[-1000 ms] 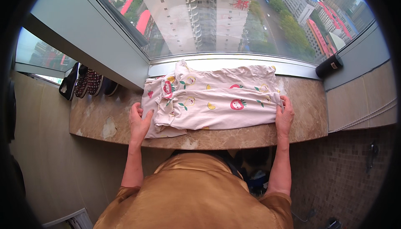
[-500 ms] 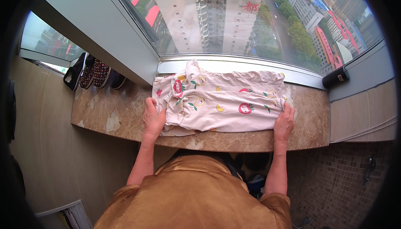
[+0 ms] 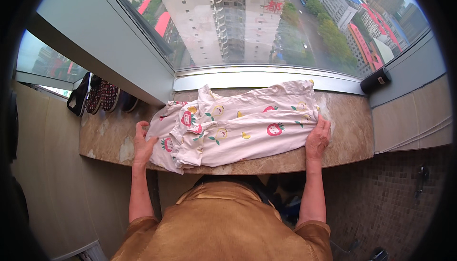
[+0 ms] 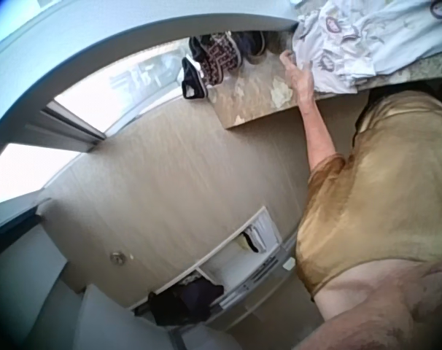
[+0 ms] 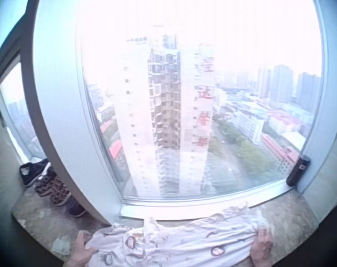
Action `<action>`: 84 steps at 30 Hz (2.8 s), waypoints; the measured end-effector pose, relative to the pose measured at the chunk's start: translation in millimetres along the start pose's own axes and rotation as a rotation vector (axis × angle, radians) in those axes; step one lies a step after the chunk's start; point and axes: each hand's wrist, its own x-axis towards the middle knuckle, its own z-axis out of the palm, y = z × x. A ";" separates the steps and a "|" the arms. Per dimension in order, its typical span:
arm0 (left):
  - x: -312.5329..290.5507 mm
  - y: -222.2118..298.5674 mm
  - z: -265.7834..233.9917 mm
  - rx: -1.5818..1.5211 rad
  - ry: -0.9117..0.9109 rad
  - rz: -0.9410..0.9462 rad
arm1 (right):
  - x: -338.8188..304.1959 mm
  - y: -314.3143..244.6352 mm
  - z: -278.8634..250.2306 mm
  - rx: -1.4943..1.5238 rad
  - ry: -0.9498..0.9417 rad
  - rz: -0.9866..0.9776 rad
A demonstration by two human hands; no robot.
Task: The person folds a light-colored patterned cloth on a windowsill, smoothing and aligning it into a compact rectangle. The folded cloth is then placed into a white storage bin. The person briefly handles a bucket of laundry in the shower area.
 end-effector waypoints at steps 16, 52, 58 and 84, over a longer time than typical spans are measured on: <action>17.4 66.0 52.7 0.191 0.124 0.553 | 4.5 -7.9 -0.6 0.055 0.029 0.022; -11.0 85.3 110.1 0.128 0.122 0.562 | 26.8 4.5 -19.2 0.653 0.014 0.150; -1.5 84.9 109.3 -0.316 -0.174 0.255 | 35.2 25.3 -1.3 0.989 -0.201 0.305; -36.6 105.3 109.8 -0.286 -0.156 0.250 | 34.2 31.9 -21.6 1.078 -0.231 0.331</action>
